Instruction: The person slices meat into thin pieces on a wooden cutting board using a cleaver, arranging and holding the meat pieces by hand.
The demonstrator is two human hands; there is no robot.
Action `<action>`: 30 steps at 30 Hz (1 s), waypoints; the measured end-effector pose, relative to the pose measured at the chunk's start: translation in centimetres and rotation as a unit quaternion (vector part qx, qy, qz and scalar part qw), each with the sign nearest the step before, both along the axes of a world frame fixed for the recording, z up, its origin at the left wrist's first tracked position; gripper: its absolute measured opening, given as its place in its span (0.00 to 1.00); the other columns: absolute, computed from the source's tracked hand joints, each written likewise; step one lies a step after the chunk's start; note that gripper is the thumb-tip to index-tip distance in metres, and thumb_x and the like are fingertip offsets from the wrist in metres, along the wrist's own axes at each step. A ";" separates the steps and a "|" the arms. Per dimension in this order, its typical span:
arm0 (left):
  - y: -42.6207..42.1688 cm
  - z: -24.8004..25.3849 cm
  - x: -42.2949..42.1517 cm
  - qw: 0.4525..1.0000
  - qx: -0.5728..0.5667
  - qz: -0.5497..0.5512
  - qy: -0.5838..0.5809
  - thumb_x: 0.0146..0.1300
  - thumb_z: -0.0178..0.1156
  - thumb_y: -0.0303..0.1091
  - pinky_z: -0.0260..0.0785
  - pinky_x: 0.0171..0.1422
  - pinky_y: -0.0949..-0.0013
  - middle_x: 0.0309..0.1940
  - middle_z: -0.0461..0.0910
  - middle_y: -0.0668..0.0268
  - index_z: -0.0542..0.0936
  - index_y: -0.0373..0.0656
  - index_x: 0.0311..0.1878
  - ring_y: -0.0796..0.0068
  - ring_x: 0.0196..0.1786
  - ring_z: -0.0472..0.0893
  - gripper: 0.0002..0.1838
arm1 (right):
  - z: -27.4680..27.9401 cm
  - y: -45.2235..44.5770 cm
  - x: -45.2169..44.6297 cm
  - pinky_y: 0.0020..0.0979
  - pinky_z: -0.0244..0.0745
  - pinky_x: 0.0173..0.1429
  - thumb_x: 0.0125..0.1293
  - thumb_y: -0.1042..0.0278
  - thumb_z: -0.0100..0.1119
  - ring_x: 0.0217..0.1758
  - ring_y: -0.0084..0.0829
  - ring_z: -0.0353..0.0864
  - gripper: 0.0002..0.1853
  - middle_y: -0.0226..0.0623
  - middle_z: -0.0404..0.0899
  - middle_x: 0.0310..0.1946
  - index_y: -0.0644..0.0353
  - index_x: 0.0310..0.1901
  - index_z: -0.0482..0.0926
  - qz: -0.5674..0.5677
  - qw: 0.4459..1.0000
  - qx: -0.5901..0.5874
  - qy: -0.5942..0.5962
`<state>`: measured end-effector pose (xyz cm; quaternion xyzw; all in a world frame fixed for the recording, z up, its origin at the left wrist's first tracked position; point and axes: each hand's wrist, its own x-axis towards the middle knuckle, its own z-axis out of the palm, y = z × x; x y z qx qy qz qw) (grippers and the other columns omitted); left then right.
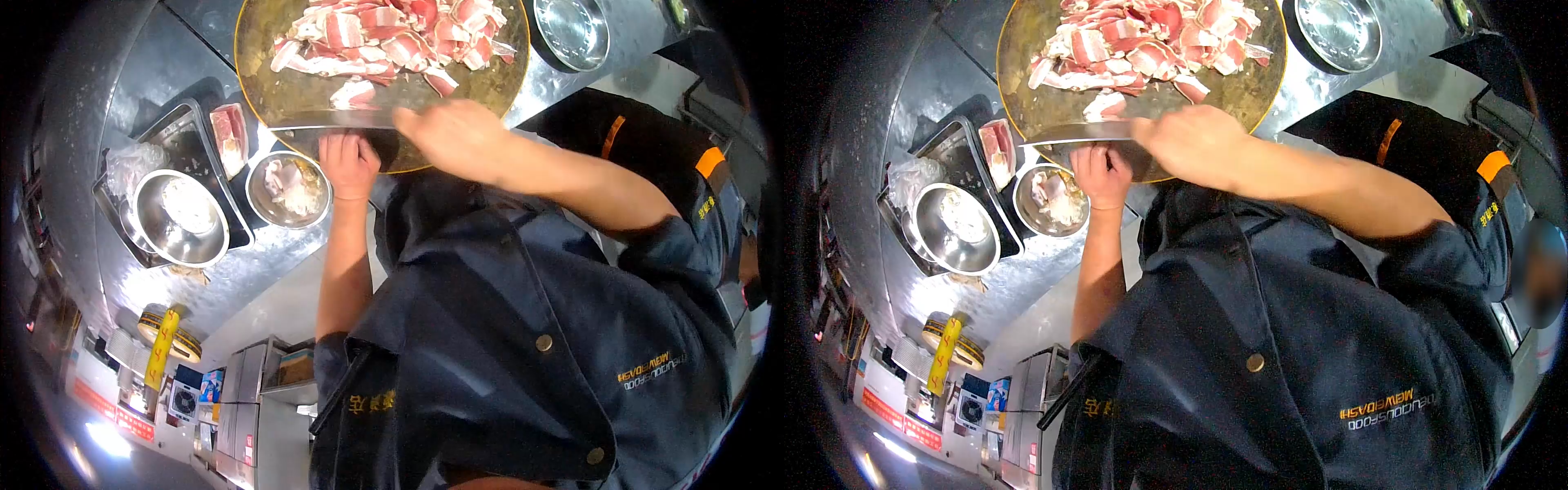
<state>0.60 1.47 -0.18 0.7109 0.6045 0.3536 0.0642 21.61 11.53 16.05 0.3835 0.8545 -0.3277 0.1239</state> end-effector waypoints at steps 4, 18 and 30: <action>0.5 0.5 0.1 1.000 0.008 -0.004 -0.016 0.62 0.66 0.24 0.77 0.58 0.47 0.51 0.88 0.52 0.87 0.40 0.48 0.45 0.49 0.86 0.11 | -0.6 0.7 -0.7 0.52 0.85 0.38 0.72 0.69 0.53 0.35 0.56 0.91 0.13 0.52 0.86 0.28 0.61 0.55 0.73 0.013 1.000 0.018 0.015; 1.1 0.8 0.3 1.000 0.014 0.021 -0.006 0.61 0.61 0.25 0.79 0.60 0.47 0.53 0.89 0.54 0.89 0.41 0.49 0.50 0.52 0.88 0.14 | 0.3 0.5 -0.2 0.53 0.85 0.38 0.71 0.69 0.54 0.35 0.56 0.91 0.11 0.52 0.86 0.30 0.62 0.52 0.72 0.008 1.000 -0.010 0.005; 0.5 0.3 -0.2 1.000 0.006 0.007 -0.004 0.62 0.66 0.24 0.74 0.54 0.48 0.42 0.85 0.55 0.84 0.41 0.45 0.44 0.45 0.83 0.09 | -3.5 0.1 -2.8 0.51 0.87 0.39 0.72 0.67 0.55 0.36 0.55 0.92 0.13 0.51 0.87 0.30 0.61 0.54 0.76 -0.006 0.999 0.025 0.040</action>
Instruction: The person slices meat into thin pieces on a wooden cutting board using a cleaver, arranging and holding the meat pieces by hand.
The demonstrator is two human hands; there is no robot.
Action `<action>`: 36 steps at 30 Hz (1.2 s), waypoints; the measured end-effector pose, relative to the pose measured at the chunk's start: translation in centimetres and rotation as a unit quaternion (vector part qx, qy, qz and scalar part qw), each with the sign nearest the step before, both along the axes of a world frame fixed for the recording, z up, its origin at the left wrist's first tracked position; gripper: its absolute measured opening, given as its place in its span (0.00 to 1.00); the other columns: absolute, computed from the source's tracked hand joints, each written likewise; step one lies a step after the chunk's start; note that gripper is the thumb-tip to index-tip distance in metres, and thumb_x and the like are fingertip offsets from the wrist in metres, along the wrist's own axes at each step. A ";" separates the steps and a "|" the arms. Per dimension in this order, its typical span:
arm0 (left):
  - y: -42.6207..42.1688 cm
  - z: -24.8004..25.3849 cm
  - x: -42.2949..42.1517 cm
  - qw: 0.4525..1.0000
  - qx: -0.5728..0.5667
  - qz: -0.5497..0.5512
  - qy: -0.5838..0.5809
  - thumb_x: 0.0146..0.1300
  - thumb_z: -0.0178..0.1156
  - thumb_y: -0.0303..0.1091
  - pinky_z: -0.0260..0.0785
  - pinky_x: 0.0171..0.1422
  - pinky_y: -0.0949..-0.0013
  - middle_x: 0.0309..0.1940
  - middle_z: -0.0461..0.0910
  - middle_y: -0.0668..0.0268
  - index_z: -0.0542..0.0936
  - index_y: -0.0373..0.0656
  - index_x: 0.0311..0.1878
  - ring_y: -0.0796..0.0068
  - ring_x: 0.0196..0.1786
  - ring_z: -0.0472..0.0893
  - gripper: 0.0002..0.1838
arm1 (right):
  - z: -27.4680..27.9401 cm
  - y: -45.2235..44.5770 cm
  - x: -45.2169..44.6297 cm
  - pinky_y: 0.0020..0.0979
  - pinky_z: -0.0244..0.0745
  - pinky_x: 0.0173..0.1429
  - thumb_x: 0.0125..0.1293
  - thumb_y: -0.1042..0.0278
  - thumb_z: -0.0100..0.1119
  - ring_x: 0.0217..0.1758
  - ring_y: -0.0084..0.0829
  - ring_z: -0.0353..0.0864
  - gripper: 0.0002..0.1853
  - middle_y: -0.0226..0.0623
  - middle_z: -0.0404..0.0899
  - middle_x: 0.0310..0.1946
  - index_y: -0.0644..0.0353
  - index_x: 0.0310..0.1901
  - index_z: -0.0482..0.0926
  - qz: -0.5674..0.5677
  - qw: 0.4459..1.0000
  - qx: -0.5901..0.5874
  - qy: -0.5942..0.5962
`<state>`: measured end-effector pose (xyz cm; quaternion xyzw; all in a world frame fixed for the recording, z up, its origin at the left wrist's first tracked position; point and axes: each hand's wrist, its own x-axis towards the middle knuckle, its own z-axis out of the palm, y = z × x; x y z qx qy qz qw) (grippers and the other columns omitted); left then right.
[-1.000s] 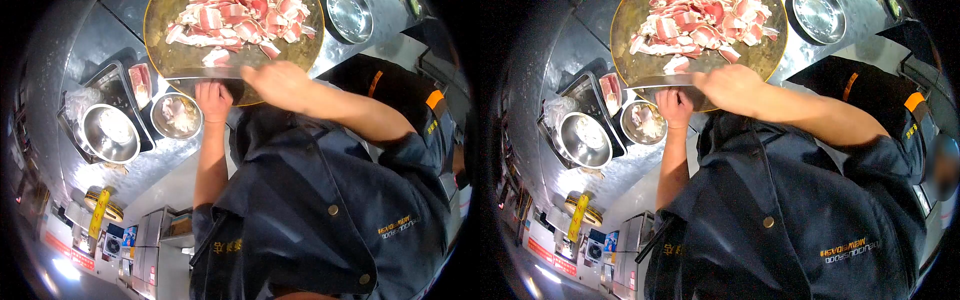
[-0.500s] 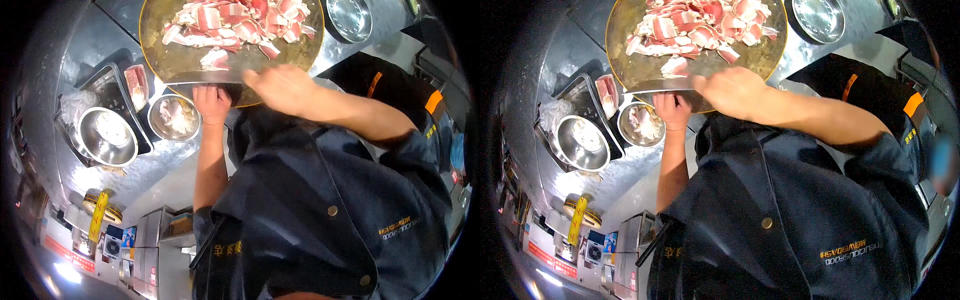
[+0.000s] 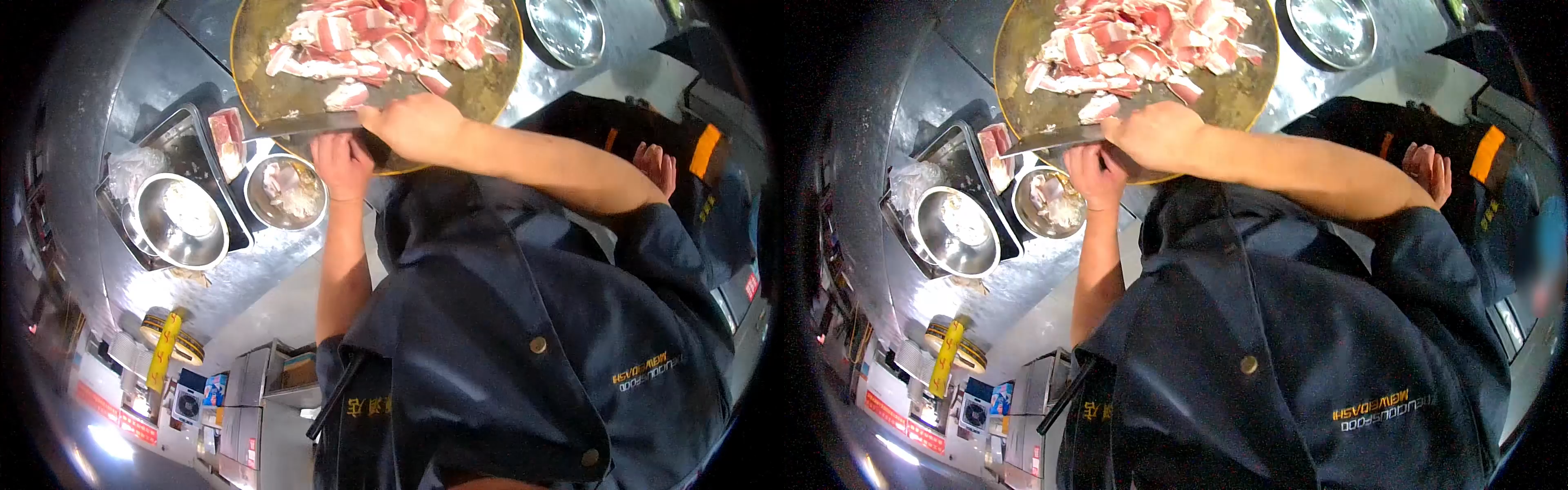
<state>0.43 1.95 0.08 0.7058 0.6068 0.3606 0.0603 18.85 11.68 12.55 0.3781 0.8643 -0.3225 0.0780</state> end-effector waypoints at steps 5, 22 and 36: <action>-0.4 0.5 0.4 1.000 -0.013 0.017 0.002 0.60 0.70 0.27 0.74 0.56 0.48 0.44 0.83 0.57 0.83 0.39 0.50 0.46 0.52 0.82 0.14 | 1.0 -1.4 4.8 0.54 0.87 0.47 0.73 0.64 0.54 0.35 0.54 0.93 0.14 0.48 0.88 0.29 0.60 0.55 0.78 0.004 0.999 0.019 -0.026; -1.1 0.9 4.4 1.000 0.021 -0.021 -0.008 0.62 0.67 0.19 0.78 0.60 0.54 0.49 0.89 0.56 0.89 0.41 0.47 0.50 0.52 0.87 0.11 | 3.9 -6.1 12.8 0.57 0.79 0.36 0.82 0.51 0.55 0.31 0.61 0.85 0.16 0.52 0.84 0.26 0.54 0.57 0.73 -0.157 0.985 -0.032 0.071; -0.1 2.6 5.1 0.999 0.004 -0.043 0.009 0.68 0.63 0.23 0.77 0.61 0.52 0.50 0.91 0.58 0.89 0.41 0.52 0.49 0.51 0.87 0.12 | 5.4 -5.9 10.7 0.58 0.82 0.40 0.84 0.46 0.49 0.34 0.60 0.89 0.21 0.54 0.86 0.27 0.59 0.51 0.75 -0.136 0.984 -0.101 0.051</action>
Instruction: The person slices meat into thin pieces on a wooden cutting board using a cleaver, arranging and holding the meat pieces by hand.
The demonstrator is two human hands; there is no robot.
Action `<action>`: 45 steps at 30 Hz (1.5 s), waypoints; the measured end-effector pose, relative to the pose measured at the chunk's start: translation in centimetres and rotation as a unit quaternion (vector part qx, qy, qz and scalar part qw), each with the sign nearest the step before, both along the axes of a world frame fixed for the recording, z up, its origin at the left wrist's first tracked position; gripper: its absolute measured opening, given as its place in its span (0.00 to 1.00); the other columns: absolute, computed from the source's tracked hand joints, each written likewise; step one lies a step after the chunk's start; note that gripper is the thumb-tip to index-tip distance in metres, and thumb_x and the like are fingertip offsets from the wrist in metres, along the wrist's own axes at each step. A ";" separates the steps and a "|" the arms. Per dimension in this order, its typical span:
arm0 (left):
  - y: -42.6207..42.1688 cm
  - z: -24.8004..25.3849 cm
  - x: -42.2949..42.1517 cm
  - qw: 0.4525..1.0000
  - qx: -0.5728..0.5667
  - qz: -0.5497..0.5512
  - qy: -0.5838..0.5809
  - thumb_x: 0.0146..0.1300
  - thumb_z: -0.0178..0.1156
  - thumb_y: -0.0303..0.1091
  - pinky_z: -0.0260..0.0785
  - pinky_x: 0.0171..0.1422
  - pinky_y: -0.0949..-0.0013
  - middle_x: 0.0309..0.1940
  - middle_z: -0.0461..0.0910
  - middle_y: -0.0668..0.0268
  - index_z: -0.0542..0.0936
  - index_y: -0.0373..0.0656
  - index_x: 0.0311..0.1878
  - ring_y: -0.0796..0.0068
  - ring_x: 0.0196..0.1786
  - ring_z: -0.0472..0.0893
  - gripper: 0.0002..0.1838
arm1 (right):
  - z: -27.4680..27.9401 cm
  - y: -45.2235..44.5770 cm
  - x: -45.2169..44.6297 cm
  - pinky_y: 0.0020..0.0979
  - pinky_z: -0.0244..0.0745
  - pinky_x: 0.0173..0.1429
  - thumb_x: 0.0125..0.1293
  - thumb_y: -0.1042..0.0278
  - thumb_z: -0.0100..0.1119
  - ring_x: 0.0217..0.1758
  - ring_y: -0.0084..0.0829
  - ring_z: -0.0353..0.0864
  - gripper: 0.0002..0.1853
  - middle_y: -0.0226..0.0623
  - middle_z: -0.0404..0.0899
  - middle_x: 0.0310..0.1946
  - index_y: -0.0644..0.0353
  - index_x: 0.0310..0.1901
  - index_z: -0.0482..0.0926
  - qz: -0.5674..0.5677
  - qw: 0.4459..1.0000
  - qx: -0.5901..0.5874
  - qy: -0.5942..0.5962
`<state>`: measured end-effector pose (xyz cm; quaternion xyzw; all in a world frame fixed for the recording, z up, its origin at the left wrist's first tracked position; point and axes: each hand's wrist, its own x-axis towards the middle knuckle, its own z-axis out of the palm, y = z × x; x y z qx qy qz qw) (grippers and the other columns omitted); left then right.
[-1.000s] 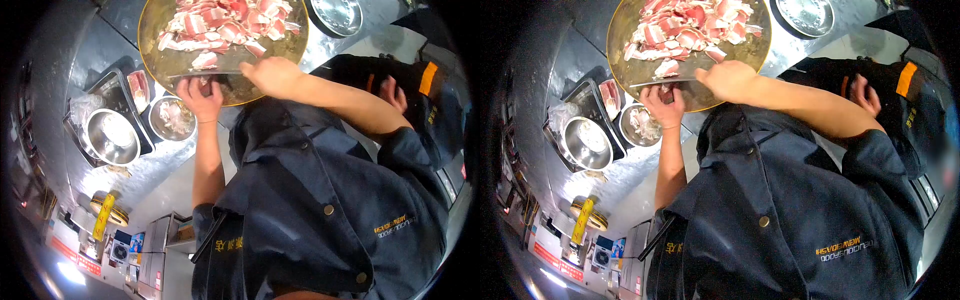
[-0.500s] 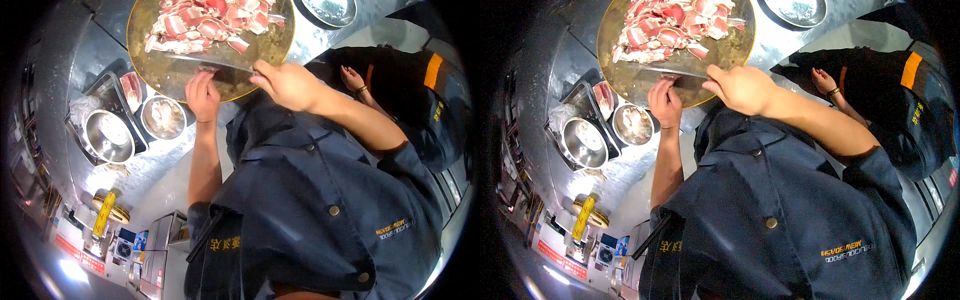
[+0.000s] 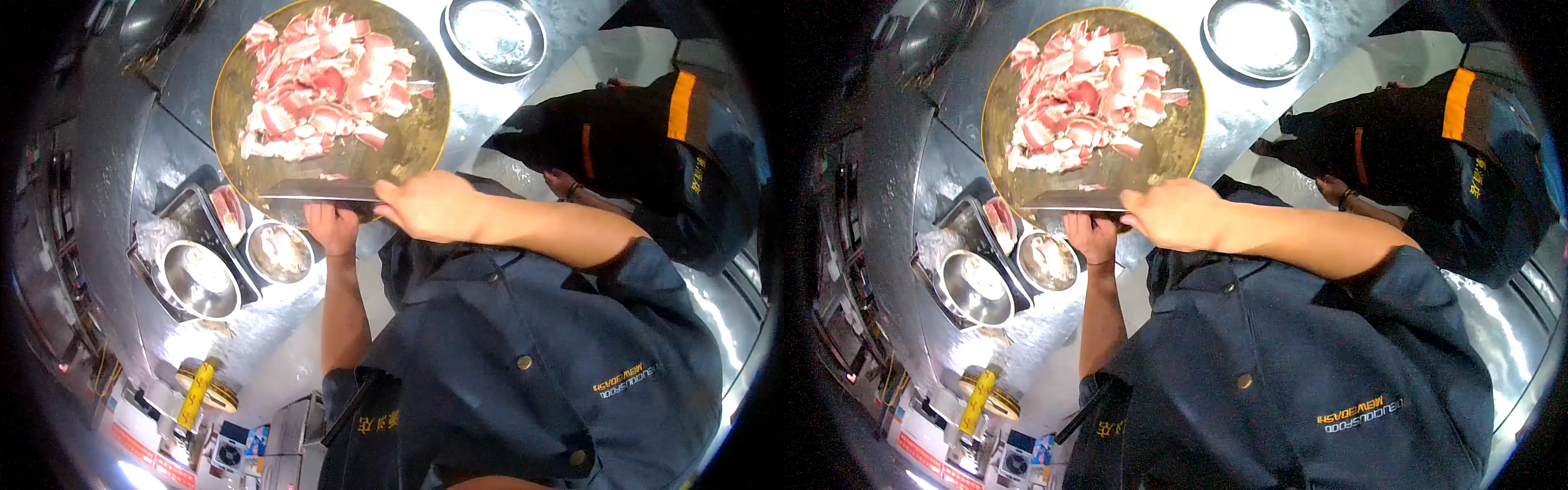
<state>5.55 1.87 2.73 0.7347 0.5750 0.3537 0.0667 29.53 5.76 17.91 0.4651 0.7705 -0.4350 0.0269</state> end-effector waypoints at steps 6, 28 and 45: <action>-0.1 0.2 0.0 1.000 -0.002 -0.010 0.001 0.66 0.61 0.21 0.77 0.56 0.51 0.47 0.89 0.54 0.87 0.37 0.49 0.47 0.46 0.86 0.11 | 1.0 -0.5 1.7 0.59 0.83 0.45 0.84 0.48 0.49 0.38 0.61 0.89 0.21 0.56 0.87 0.30 0.61 0.52 0.77 -0.010 1.000 -0.022 -0.015; -0.6 -0.5 -0.4 1.000 0.003 0.006 0.010 0.59 0.58 0.19 0.74 0.51 0.50 0.36 0.83 0.55 0.84 0.38 0.39 0.47 0.40 0.82 0.08 | -6.0 1.2 -3.4 0.57 0.83 0.38 0.82 0.44 0.51 0.32 0.60 0.88 0.22 0.53 0.86 0.26 0.57 0.49 0.80 -0.019 0.992 0.091 0.081; -3.3 -6.9 -4.0 0.990 0.015 0.071 0.119 0.78 0.61 0.30 0.75 0.63 0.41 0.48 0.82 0.40 0.82 0.29 0.49 0.34 0.53 0.81 0.10 | -3.5 -0.6 -1.3 0.58 0.84 0.47 0.80 0.49 0.52 0.40 0.60 0.90 0.21 0.53 0.88 0.32 0.63 0.46 0.81 0.007 0.980 0.151 0.132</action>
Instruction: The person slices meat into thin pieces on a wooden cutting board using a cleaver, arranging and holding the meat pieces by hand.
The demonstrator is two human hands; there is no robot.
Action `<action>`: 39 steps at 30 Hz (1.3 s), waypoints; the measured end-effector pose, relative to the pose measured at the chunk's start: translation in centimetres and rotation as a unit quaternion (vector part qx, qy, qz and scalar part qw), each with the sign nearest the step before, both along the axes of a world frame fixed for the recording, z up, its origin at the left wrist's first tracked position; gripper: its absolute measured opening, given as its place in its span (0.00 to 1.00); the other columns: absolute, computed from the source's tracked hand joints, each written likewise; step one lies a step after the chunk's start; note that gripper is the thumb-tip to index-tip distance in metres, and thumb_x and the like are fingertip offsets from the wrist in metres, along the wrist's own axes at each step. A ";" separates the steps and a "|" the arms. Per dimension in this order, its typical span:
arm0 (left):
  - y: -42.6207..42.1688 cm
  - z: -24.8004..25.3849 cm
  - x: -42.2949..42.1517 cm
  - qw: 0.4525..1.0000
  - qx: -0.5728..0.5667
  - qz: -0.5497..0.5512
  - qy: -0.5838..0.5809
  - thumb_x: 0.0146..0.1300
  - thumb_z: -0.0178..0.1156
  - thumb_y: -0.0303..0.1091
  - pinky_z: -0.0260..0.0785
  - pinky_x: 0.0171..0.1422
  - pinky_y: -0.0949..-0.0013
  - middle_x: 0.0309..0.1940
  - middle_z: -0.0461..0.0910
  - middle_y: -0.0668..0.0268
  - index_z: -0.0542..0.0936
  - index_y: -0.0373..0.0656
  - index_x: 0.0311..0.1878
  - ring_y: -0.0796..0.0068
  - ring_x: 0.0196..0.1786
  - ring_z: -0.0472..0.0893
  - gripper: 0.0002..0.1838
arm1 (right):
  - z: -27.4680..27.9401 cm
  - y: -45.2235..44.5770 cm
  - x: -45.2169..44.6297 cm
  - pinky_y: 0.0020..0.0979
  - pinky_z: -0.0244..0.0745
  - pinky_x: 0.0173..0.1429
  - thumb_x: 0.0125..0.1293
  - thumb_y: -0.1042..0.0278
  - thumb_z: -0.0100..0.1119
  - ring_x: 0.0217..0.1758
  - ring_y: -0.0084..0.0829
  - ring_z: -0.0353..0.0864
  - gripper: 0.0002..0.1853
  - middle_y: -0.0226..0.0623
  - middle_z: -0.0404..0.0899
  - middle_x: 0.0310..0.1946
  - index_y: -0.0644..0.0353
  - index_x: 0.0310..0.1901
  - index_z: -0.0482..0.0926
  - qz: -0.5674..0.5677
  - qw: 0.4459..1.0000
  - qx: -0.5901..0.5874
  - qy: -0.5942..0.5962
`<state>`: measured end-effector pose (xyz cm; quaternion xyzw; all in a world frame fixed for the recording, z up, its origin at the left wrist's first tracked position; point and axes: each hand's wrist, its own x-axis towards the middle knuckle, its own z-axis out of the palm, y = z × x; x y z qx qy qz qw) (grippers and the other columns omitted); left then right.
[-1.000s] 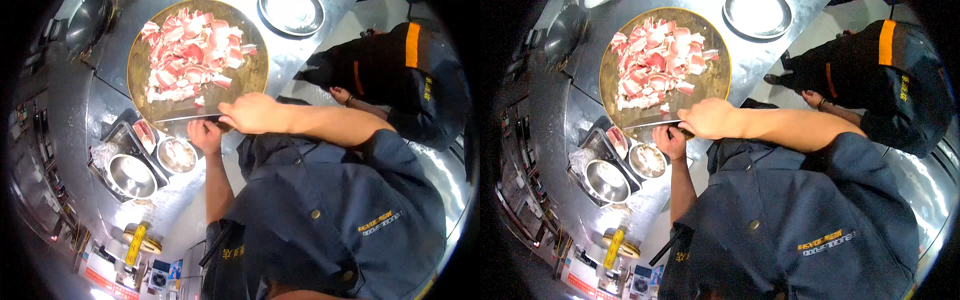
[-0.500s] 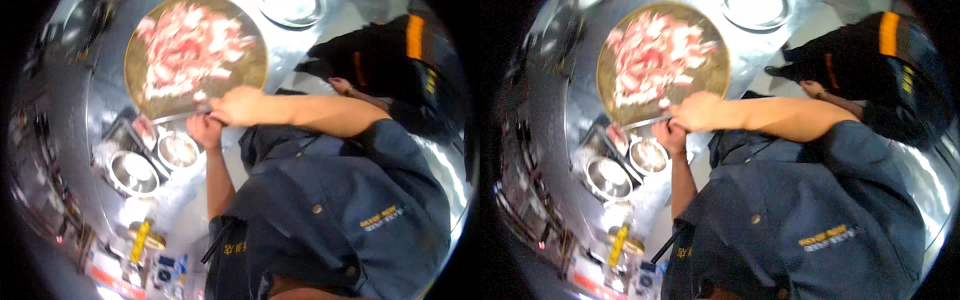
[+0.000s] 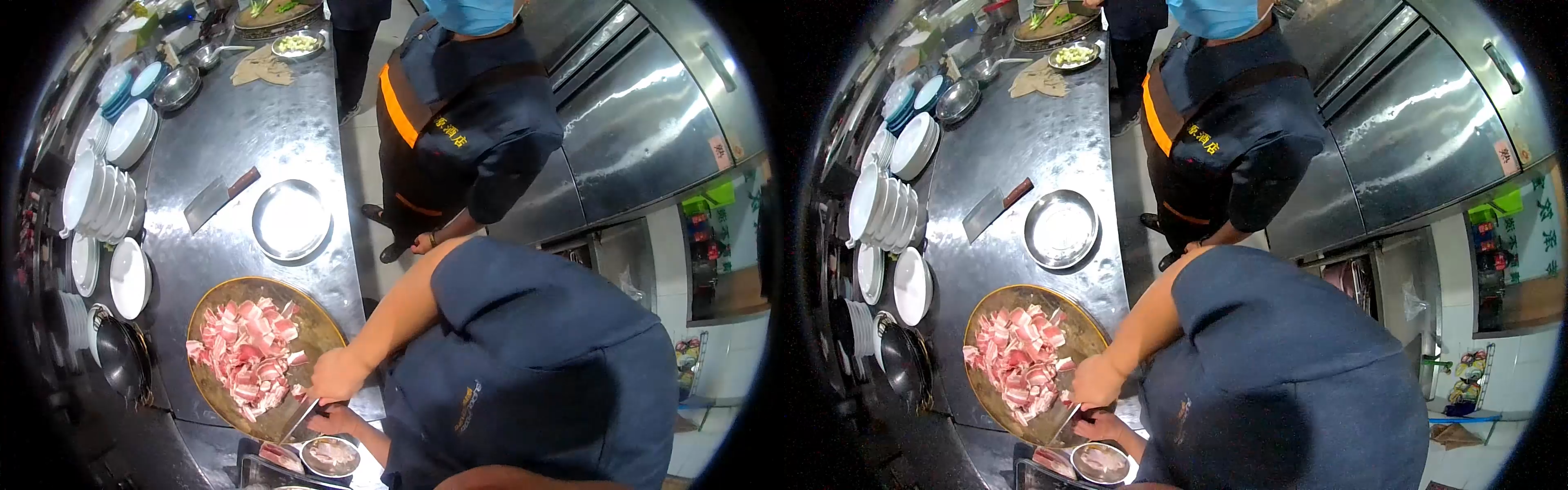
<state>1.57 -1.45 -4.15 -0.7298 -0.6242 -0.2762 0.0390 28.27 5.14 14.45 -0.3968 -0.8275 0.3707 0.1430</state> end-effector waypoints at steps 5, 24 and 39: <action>0.7 1.7 1.6 0.996 0.008 -0.003 -0.085 0.78 0.60 0.30 0.72 0.67 0.37 0.52 0.84 0.38 0.83 0.28 0.52 0.30 0.55 0.81 0.12 | 3.5 -0.9 3.0 0.58 0.83 0.49 0.80 0.52 0.53 0.44 0.60 0.90 0.20 0.55 0.89 0.35 0.65 0.47 0.81 0.013 0.995 -0.048 -0.082; 1.2 5.1 3.3 0.991 -0.008 -0.022 -0.131 0.72 0.58 0.29 0.72 0.60 0.36 0.40 0.81 0.40 0.79 0.27 0.38 0.33 0.46 0.77 0.11 | -3.9 1.7 -1.9 0.59 0.83 0.46 0.82 0.50 0.49 0.41 0.63 0.88 0.23 0.58 0.88 0.34 0.66 0.47 0.80 0.051 0.999 0.004 -0.008; 1.6 7.4 4.6 0.988 -0.023 -0.003 -0.153 0.69 0.71 0.34 0.77 0.65 0.47 0.59 0.89 0.53 0.90 0.41 0.60 0.43 0.57 0.87 0.18 | 1.0 1.5 -0.1 0.60 0.82 0.50 0.83 0.45 0.49 0.44 0.62 0.88 0.24 0.57 0.88 0.36 0.62 0.47 0.81 0.084 0.988 -0.098 -0.084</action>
